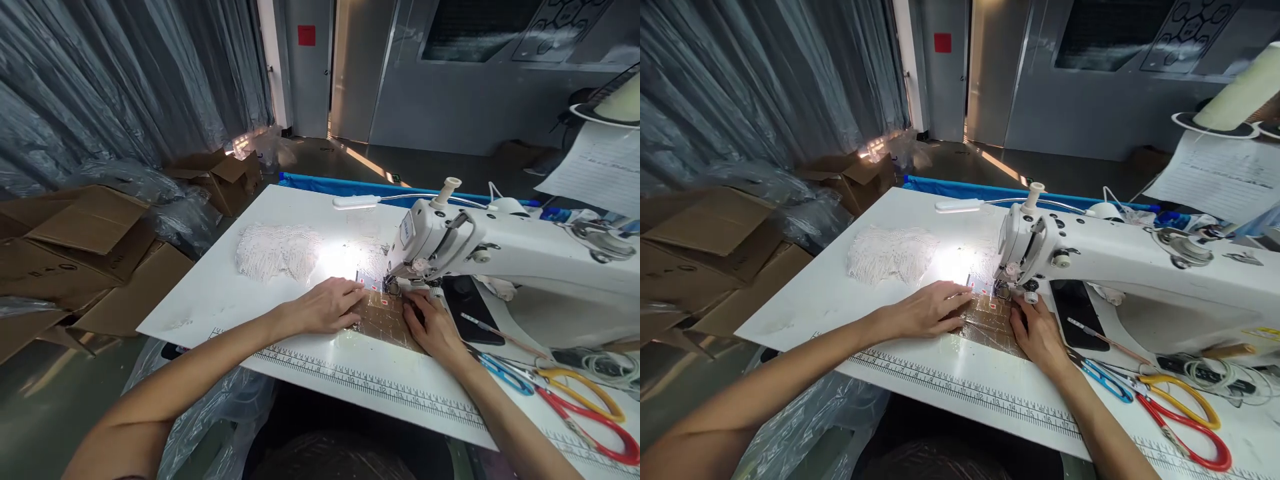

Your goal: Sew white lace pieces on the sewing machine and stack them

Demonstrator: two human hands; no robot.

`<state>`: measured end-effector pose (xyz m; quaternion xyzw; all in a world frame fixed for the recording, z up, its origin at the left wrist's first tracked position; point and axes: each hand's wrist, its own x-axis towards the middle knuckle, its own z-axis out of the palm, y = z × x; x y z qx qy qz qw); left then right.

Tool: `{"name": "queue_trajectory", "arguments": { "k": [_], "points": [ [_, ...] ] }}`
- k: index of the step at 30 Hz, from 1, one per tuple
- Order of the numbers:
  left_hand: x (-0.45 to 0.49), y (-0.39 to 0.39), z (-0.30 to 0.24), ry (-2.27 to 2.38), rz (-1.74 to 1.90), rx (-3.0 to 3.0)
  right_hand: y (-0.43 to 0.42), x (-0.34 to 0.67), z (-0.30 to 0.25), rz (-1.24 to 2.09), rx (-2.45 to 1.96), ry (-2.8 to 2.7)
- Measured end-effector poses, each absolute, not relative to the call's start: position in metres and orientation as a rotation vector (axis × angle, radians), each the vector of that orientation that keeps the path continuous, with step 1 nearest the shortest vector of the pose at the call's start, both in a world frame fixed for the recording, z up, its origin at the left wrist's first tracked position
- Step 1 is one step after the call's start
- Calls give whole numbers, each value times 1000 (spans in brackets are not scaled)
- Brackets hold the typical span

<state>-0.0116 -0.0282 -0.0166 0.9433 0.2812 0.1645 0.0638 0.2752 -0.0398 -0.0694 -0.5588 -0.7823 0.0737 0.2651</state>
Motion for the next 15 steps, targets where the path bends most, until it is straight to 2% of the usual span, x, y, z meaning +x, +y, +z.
{"name": "queue_trajectory", "arguments": {
  "k": [5,9,15],
  "points": [
    [15,6,-19,1122,305,2859,-42,277,-73,148,-1505,-2112],
    [25,22,-22,1151,165,2871,-40,278,-74,149,-1474,-2129],
    [-18,18,-10,1230,223,2843,-40,280,-79,162,-1466,-2130]
  ]
}}
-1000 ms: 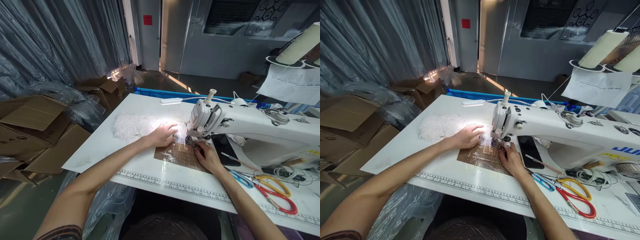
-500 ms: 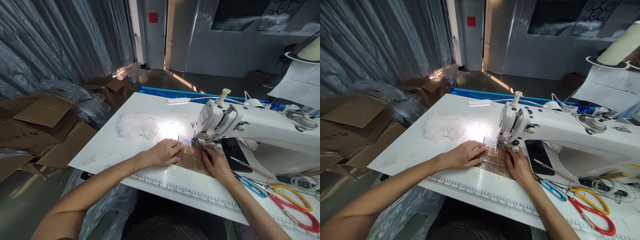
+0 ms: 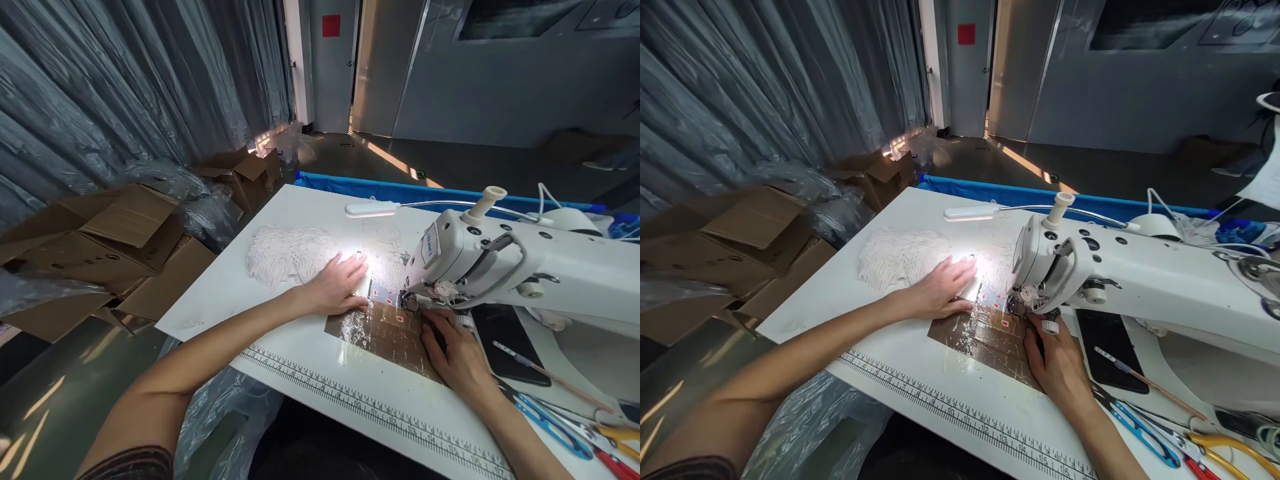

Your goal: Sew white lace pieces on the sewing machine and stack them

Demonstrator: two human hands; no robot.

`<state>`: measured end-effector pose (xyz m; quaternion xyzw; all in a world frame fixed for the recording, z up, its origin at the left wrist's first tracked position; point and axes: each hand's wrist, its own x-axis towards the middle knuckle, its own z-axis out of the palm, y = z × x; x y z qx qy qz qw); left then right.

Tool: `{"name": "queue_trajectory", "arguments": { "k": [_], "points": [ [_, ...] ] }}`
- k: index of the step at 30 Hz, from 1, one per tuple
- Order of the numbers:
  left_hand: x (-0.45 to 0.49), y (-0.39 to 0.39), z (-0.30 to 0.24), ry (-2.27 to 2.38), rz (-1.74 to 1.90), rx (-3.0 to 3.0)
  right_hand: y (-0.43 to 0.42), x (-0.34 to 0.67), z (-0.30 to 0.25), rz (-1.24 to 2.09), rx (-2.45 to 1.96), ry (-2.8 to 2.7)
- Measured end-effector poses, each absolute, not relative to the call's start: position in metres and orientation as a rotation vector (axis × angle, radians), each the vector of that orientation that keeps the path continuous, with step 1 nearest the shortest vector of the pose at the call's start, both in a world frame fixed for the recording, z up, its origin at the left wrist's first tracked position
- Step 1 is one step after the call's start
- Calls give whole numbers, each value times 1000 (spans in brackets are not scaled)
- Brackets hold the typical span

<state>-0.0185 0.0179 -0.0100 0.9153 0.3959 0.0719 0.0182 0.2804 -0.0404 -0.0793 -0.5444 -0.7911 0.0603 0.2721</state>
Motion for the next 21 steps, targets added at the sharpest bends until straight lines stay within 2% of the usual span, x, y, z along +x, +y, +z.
{"name": "queue_trajectory", "arguments": {
  "k": [4,8,11,21],
  "points": [
    [-84,23,1,1711,494,2616,-41,283,-84,153,-1481,-2148],
    [-146,30,0,2226,856,2129,-41,284,-88,105,-1473,-2160],
    [-169,32,-8,2308,948,1926,-41,286,-89,100,-1451,-2158],
    [-161,28,-17,2353,1004,1935,-36,286,-84,8,-1310,-2172]
  ]
}}
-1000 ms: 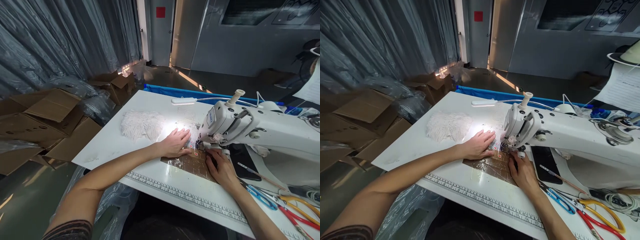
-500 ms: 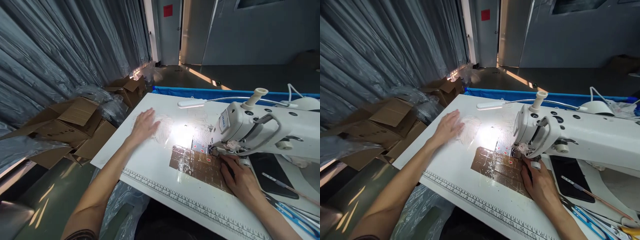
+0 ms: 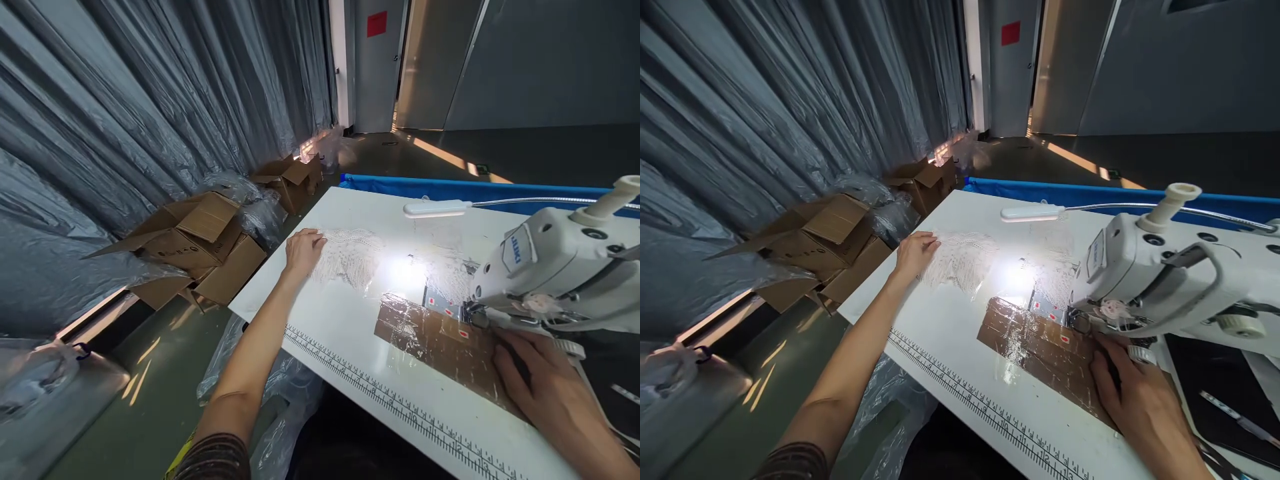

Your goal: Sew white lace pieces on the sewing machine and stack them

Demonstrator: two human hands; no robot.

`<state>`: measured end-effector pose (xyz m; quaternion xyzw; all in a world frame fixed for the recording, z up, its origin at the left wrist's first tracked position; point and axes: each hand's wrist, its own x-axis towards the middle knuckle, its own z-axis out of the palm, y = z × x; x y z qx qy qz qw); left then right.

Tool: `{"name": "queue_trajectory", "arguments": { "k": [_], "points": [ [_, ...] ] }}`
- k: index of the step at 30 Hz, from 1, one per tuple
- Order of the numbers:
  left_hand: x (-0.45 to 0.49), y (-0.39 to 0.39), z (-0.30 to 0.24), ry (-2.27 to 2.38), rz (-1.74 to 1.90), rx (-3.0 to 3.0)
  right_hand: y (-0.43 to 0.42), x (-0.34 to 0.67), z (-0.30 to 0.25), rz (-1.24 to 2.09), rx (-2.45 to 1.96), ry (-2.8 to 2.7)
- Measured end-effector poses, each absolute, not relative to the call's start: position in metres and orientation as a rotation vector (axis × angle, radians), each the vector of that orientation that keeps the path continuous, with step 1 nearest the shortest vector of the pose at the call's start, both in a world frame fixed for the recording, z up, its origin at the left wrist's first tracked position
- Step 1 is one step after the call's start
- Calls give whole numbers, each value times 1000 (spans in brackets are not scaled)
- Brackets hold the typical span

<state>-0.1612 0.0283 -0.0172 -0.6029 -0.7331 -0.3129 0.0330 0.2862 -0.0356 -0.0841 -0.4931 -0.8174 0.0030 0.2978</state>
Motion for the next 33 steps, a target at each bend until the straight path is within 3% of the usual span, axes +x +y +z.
{"name": "queue_trajectory", "arguments": {
  "k": [7,11,14,17,19,22,26,33],
  "points": [
    [-153,26,-12,-2167,-1063,-1773,-37,287,-91,29,-1397,-2161],
    [-142,19,-3,-1850,-1030,-1991,-47,284,-81,144,-1379,-2070],
    [-111,7,-1,-1631,-896,-2270,-63,267,-57,605,-1379,-1850],
    [-61,-13,-4,-1253,-638,-2650,-75,236,-30,1578,-1286,-1477],
    [-26,-29,-4,-895,-571,-2872,-75,214,-19,1910,-1092,-1207],
    [9,-47,2,-582,-748,-3108,-70,195,-17,1908,-1102,-1059],
    [21,-48,13,-724,-938,-3350,-76,203,-20,1917,-1125,-1258],
    [20,-48,13,-720,-519,-3806,-91,258,0,2101,-908,-1852]
  ]
}}
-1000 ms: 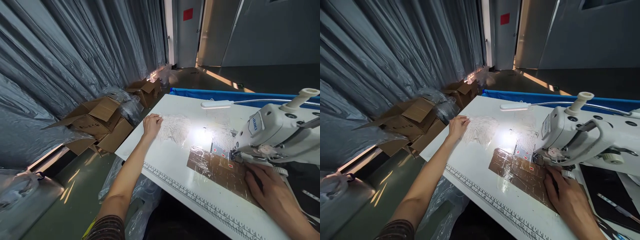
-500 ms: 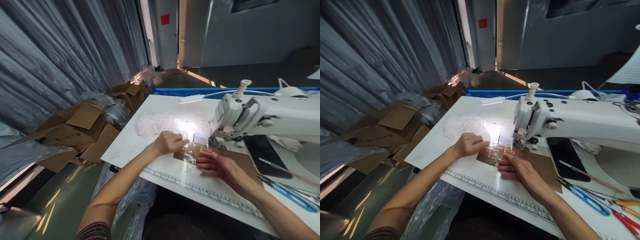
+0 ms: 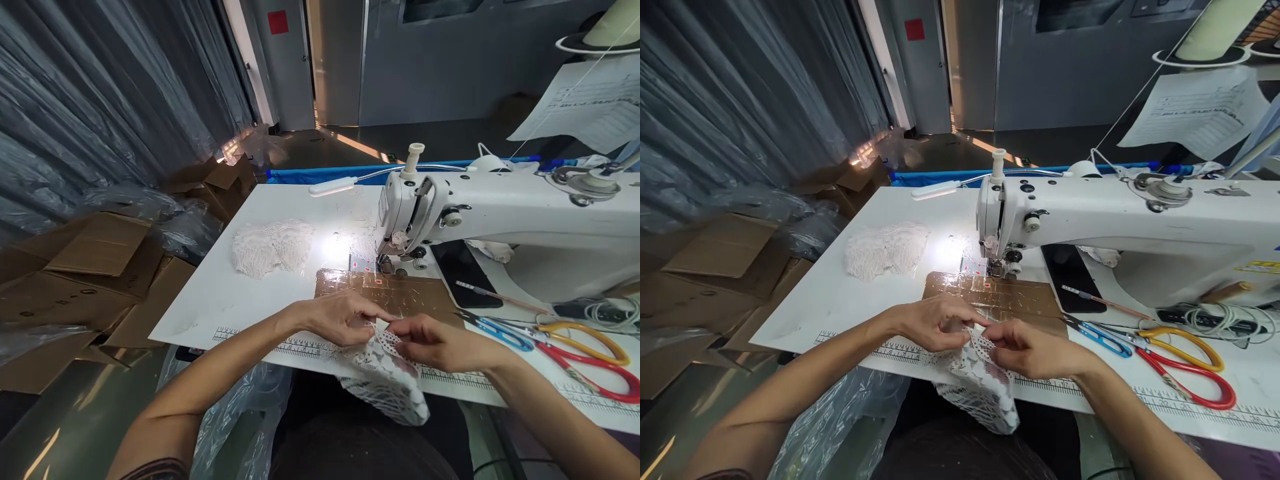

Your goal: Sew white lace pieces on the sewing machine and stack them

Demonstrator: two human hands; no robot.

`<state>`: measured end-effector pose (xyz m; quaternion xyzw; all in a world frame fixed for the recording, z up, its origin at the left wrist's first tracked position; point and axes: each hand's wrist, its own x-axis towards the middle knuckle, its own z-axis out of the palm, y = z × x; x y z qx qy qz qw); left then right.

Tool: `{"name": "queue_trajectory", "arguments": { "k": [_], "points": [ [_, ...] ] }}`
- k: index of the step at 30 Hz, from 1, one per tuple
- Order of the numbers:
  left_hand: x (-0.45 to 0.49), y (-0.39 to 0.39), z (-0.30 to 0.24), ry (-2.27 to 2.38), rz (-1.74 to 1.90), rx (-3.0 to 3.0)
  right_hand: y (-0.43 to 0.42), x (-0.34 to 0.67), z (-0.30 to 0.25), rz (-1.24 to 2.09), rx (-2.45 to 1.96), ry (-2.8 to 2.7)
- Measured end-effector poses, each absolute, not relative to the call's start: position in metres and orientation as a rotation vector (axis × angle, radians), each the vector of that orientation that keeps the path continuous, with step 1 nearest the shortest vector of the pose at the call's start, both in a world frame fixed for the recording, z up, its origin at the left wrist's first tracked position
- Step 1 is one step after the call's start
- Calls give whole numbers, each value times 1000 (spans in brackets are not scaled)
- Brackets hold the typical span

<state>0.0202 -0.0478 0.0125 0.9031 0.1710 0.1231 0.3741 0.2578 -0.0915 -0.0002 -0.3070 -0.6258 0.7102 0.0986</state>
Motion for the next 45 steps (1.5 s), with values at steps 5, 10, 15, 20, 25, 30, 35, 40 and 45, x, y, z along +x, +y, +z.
{"name": "queue_trajectory", "arguments": {
  "k": [5,10,15,20,25,30,35,40,45],
  "points": [
    [11,-33,11,609,341,2203,-64,287,-5,1882,-1141,-1894],
    [6,-18,-3,1040,434,2171,-30,281,-24,928,-1704,-1916],
    [2,-17,-16,1264,549,2472,-27,277,-27,384,-1936,-1961],
    [4,-18,-30,923,650,2884,-43,288,-22,458,-1821,-2024],
    [12,-23,-41,821,637,2936,-54,289,-34,425,-1775,-1965],
    [20,-42,-25,850,947,3070,-61,287,-48,367,-1770,-1847],
    [11,-30,36,1119,1121,3159,-62,288,-50,372,-1731,-1861],
    [-15,34,94,1760,898,2890,-62,288,-51,350,-1695,-1871],
    [-20,67,106,1601,420,2826,-62,287,-53,327,-1693,-1873]
  ]
}}
